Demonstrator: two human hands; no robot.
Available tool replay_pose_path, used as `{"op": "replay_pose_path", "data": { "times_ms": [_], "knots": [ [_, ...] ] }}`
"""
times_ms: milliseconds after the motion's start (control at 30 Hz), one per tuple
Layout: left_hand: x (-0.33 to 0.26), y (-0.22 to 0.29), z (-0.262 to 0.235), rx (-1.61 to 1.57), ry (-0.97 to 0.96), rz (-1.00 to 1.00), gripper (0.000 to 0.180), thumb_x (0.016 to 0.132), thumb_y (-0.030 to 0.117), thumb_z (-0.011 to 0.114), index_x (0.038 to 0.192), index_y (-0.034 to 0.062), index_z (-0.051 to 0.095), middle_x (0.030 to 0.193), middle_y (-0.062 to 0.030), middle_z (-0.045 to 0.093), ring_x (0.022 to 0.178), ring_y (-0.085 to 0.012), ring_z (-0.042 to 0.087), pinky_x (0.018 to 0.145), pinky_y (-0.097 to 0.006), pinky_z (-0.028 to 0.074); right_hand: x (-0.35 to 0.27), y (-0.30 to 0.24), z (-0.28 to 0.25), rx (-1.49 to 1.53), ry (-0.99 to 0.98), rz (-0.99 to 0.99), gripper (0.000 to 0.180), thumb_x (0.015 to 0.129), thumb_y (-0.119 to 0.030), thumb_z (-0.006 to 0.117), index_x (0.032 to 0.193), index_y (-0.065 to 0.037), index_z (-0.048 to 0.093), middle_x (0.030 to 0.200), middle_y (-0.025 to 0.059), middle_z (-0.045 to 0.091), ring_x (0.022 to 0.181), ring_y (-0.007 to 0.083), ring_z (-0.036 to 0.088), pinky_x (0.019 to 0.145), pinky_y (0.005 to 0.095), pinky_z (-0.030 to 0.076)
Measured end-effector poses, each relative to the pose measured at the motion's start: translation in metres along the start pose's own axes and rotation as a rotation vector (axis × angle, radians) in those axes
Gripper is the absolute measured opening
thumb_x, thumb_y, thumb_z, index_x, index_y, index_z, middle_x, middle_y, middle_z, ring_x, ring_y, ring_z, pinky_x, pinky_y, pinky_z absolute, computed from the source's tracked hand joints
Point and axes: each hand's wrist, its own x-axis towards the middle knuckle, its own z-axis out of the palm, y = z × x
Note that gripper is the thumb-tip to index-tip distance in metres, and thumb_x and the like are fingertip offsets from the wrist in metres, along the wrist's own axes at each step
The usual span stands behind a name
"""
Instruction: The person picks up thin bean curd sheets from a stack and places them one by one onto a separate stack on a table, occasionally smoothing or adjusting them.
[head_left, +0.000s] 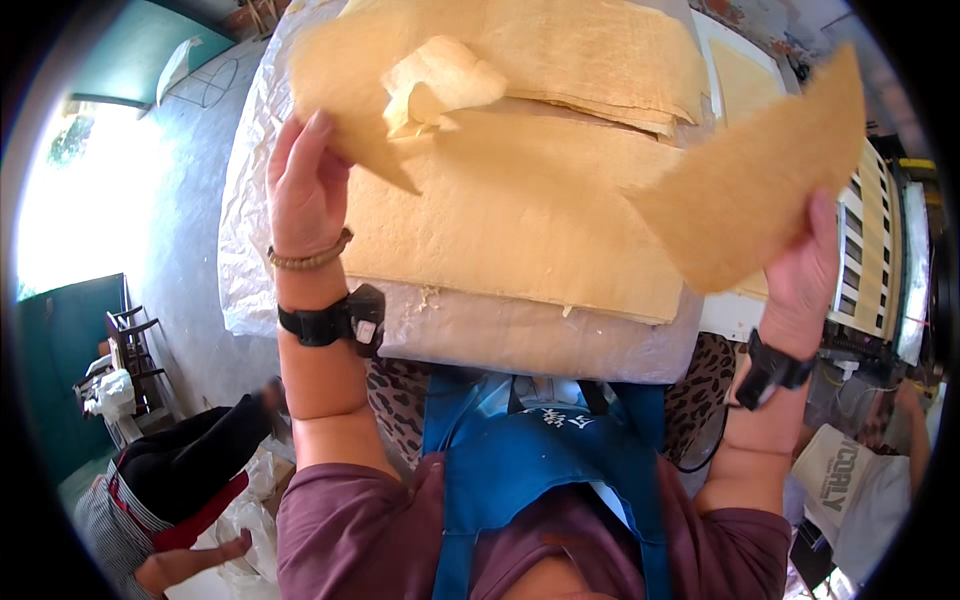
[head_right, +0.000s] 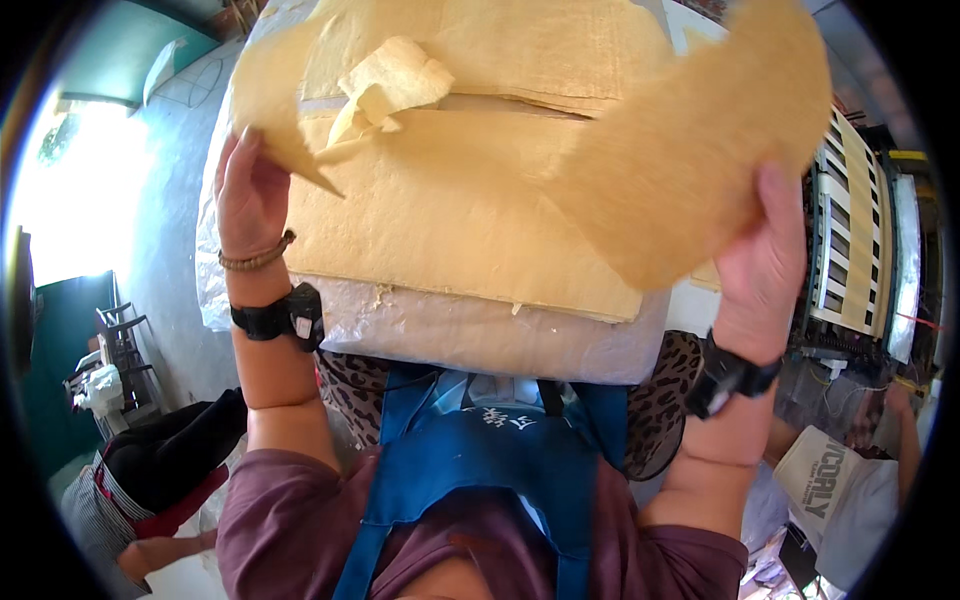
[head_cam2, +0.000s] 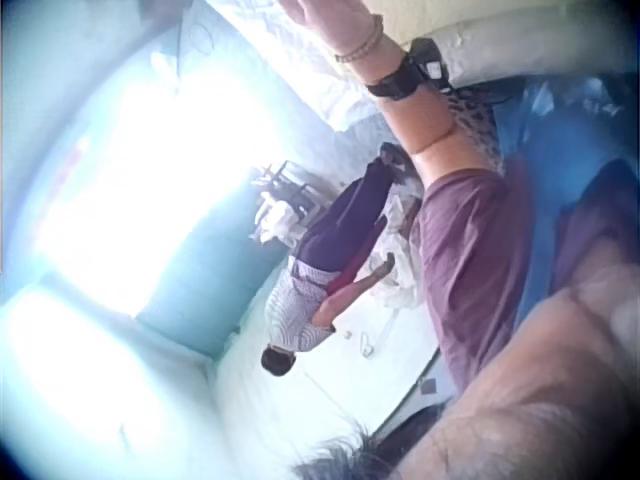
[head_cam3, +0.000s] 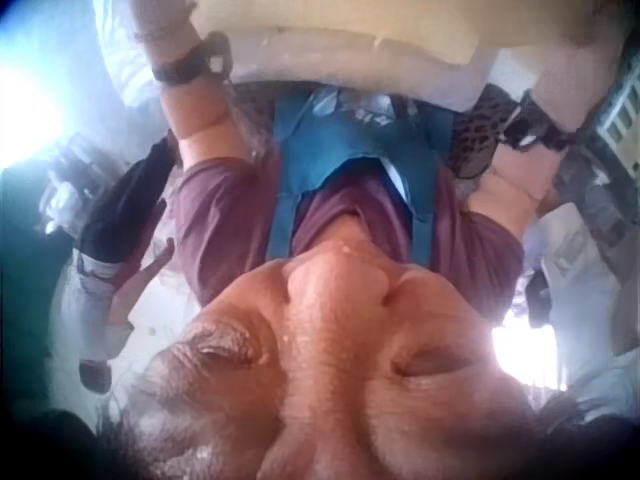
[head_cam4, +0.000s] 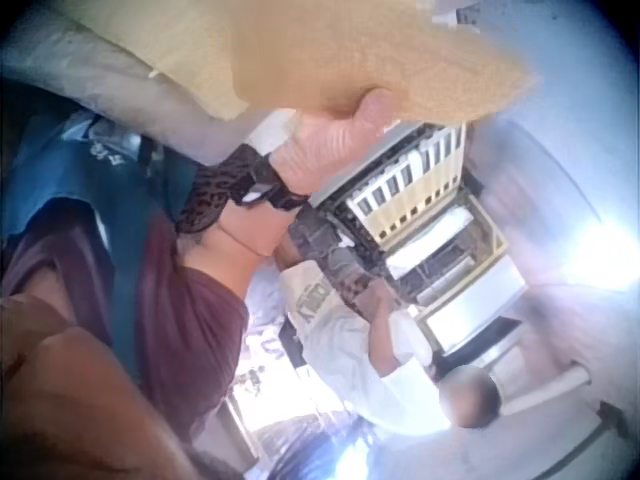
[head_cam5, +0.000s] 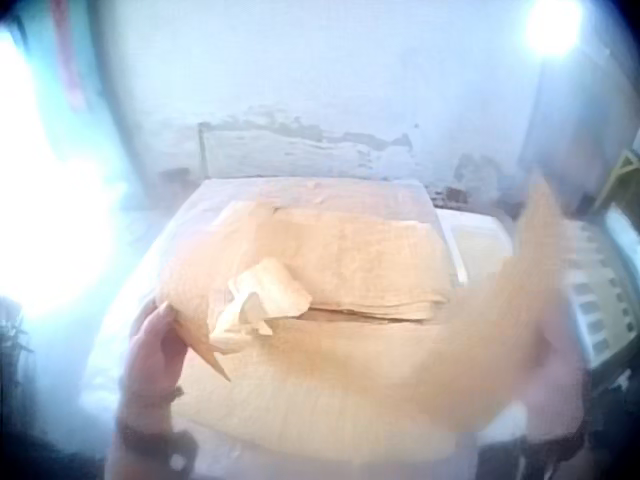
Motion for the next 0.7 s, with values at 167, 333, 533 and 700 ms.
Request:
{"op": "replay_pose_path", "data": {
  "times_ms": [167, 333, 533, 700],
  "knots": [
    [-0.023, 0.01, -0.021, 0.003, 0.077, -0.06, 0.018, 0.09, 0.011, 0.054, 0.104, 0.0005, 0.059, 0.087, -0.0022, 0.062, 0.074, -0.0081, 0.058, 0.066, -0.021, 0.045, -0.017, 0.061, -0.052, -0.37, 0.019, 0.278, 0.039, 0.085, -0.017, 0.062, 0.119, -0.001, 0.052, 0.113, 0.009, 0.059, 0.101, 0.0179, 0.058, 0.088, 0.0293, 0.045],
    [-0.046, -0.024, -0.007, 0.286, 0.076, -0.201, 0.015, 0.089, 0.014, 0.057, 0.098, 0.0041, 0.062, 0.077, 0.0023, 0.061, 0.066, -0.0041, 0.055, 0.057, -0.018, 0.043, -0.008, 0.148, -0.079, -1.439, 0.044, -0.023, 0.046, 0.08, -0.022, 0.068, 0.114, 0.004, 0.053, 0.101, 0.0143, 0.062, 0.092, 0.0229, 0.059, 0.082, 0.0335, 0.046],
    [-0.078, -0.111, -0.041, 0.549, 0.034, -0.545, 0.018, 0.085, 0.019, 0.061, 0.095, 0.0044, 0.062, 0.076, 0.0018, 0.061, 0.061, -0.0047, 0.051, 0.052, -0.019, 0.039, -0.021, 0.146, -0.044, -1.443, -0.15, -0.329, 0.037, 0.077, -0.024, 0.069, 0.105, 0.0, 0.061, 0.095, 0.0155, 0.062, 0.088, 0.0266, 0.06, 0.079, 0.0353, 0.047],
    [-0.079, -0.106, -0.03, 0.572, -0.031, -0.551, 0.028, 0.082, 0.023, 0.064, 0.1, 0.0021, 0.06, 0.075, -0.0027, 0.063, 0.067, -0.012, 0.058, 0.059, -0.024, 0.045, -0.023, 0.165, 0.018, -1.112, -0.31, -0.112, 0.026, 0.08, -0.025, 0.065, 0.093, -0.003, 0.066, 0.089, 0.012, 0.064, 0.078, 0.0233, 0.062, 0.071, 0.0315, 0.048]
  ]
}}
